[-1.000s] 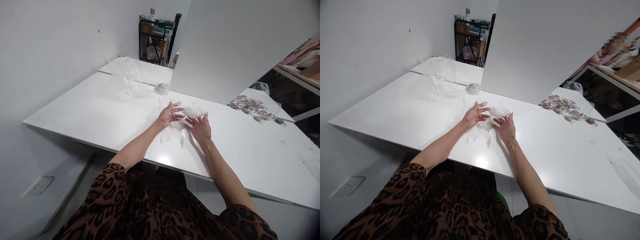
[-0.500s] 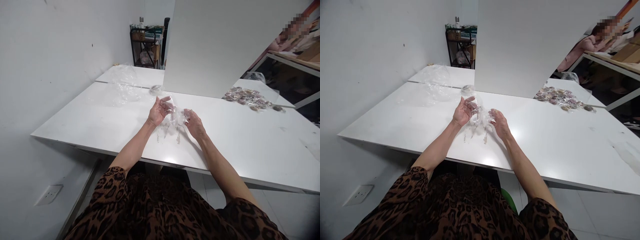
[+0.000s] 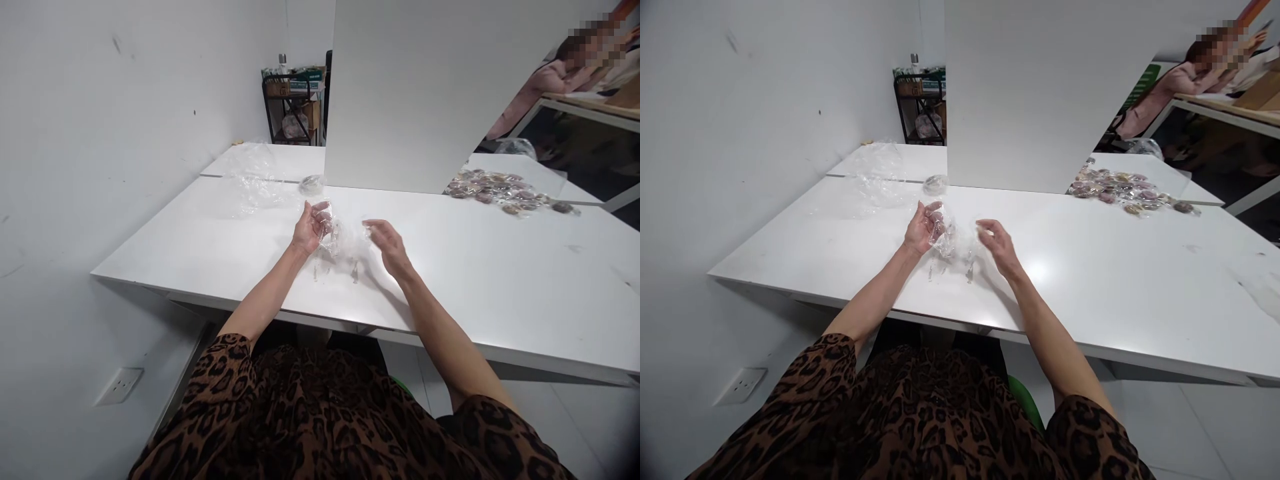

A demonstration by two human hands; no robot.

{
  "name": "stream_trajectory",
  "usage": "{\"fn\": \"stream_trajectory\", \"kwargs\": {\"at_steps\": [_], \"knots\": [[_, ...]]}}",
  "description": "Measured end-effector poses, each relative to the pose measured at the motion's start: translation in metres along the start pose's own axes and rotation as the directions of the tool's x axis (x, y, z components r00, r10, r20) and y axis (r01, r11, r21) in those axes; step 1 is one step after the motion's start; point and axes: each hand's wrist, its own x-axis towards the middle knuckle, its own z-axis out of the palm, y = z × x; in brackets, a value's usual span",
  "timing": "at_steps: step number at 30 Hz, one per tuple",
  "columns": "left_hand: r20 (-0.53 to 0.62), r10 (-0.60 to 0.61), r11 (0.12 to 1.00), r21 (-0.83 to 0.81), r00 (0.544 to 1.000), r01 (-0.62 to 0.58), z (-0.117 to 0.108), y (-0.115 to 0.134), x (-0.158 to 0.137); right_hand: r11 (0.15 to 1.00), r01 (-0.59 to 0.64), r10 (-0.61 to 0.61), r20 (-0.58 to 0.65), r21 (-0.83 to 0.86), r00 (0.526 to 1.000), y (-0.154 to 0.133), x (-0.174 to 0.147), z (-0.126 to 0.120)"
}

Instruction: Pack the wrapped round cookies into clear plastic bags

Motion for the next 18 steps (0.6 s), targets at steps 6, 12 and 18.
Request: {"fn": "stream_trajectory", "kwargs": {"at_steps": [6,12,18], "knots": [[0.02,-0.03,0.992,0.121,0.999,0.028,0.003,0.0,-0.007,0.976,0.072,-0.036,0.173,-0.208,0.984,-0.008,-0.006,0.005],[0.043,-0.136,0.966,0.227,0.99,0.123,-0.009,0.002,-0.003,0.984,-0.108,0.094,0.099,0.145,0.991,-0.029,0.002,-0.021],[0.113,-0.182,0.91,0.396,0.977,0.124,-0.021,-0.012,-0.01,0.921,-0.096,0.151,-0.119,0.377,0.981,-0.048,0.021,-0.037]]}}
